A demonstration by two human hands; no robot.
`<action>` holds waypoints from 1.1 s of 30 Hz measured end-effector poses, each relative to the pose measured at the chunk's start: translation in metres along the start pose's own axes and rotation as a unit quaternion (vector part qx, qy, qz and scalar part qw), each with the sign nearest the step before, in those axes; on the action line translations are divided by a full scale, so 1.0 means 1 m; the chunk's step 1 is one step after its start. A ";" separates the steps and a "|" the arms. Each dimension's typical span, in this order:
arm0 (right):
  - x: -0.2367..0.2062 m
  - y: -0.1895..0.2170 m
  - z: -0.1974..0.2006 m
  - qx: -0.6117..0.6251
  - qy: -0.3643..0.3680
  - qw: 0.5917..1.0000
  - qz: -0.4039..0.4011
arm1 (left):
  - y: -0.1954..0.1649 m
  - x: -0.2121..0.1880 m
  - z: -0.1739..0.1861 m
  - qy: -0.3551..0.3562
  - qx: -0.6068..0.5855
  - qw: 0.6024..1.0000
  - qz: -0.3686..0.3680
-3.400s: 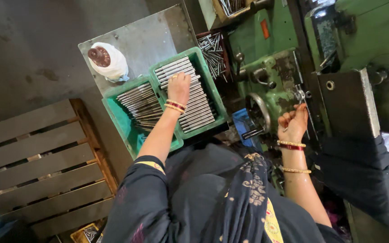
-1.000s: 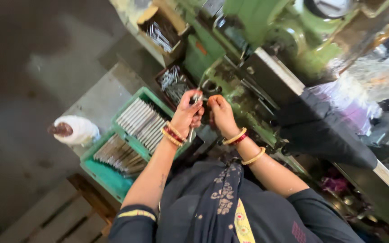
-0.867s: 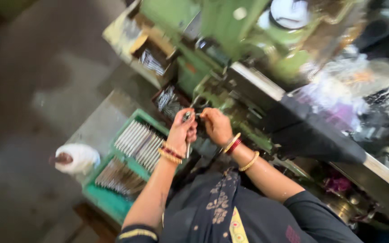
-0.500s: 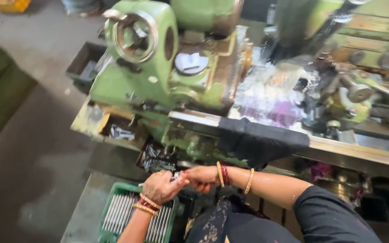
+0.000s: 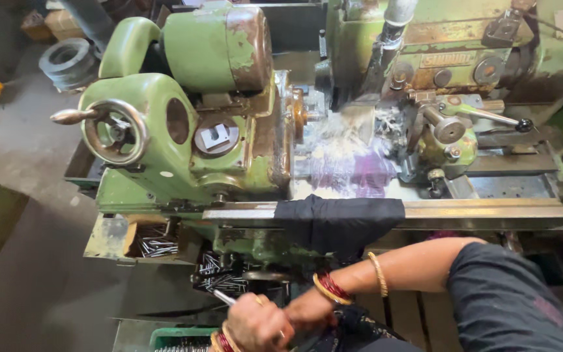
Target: The person repeatedly picks metal rods from a green crate, inserts them into a lathe chuck, operates the machine to machine the rods, and then removes the finished pieces. The process is repeated continuously throughout the clip.
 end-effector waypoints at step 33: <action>-0.297 -0.086 0.076 0.251 -0.559 0.719 0.327 | 0.039 -0.067 -0.136 -0.165 0.034 0.827 0.536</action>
Point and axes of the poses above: each hand's wrist, its own x-axis towards the middle knuckle, its own z-axis out of the back of the hand, y = z × x, the point moved 6 cm from there along x, towards the middle knuckle, and after that the axes turned 2 degrees about -z, right-handed, at the moved point
